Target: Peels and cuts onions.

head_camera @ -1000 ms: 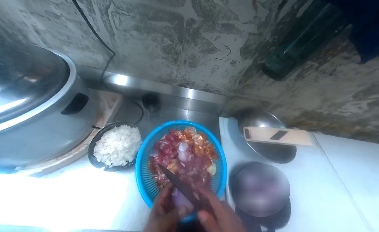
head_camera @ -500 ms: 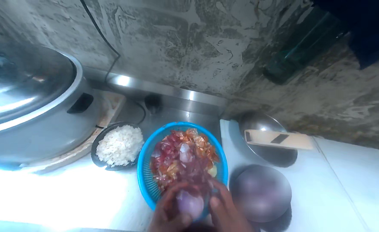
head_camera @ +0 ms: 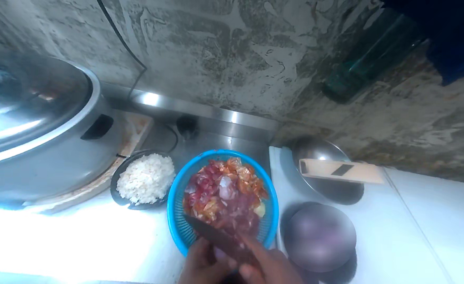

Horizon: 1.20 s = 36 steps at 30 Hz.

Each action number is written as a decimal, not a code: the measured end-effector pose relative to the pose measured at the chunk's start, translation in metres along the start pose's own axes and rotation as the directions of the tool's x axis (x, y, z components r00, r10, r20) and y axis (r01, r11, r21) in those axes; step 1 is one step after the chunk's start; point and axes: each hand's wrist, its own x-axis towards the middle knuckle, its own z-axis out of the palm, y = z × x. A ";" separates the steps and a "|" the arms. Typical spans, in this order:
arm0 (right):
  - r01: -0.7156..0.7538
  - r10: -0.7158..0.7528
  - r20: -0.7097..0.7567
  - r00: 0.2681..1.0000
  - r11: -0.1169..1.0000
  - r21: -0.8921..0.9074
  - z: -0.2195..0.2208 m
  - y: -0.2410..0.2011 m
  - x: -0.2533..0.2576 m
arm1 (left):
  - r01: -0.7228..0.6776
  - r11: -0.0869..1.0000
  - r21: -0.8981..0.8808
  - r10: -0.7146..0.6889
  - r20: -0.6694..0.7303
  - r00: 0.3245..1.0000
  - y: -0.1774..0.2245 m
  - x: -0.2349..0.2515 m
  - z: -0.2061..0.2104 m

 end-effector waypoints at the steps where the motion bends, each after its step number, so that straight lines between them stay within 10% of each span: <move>1: 0.006 -0.005 -0.031 0.999 1.000 0.026 0.002 0.002 0.000 | -0.014 1.000 -0.001 0.014 0.016 1.000 0.000 0.000 -0.001; 17: -0.022 0.231 -0.313 0.921 0.834 0.551 0.002 0.014 0.004 | 0.007 0.975 -0.220 0.018 0.109 0.994 -0.024 0.006 -0.020; 22: -0.350 0.376 -0.011 0.927 0.873 0.339 -0.002 0.009 0.007 | 0.055 0.909 -0.413 -0.069 -0.018 0.997 -0.024 0.006 -0.016; 31: -0.022 0.036 -0.056 0.998 0.972 0.232 0.011 0.008 0.004 | 0.023 0.949 -0.314 -0.062 -0.115 0.991 -0.013 0.008 0.000; 36: -0.050 0.158 -0.212 0.964 0.896 0.441 0.011 0.015 0.006 | 0.015 0.936 -0.352 -0.002 0.036 0.999 -0.015 0.001 -0.007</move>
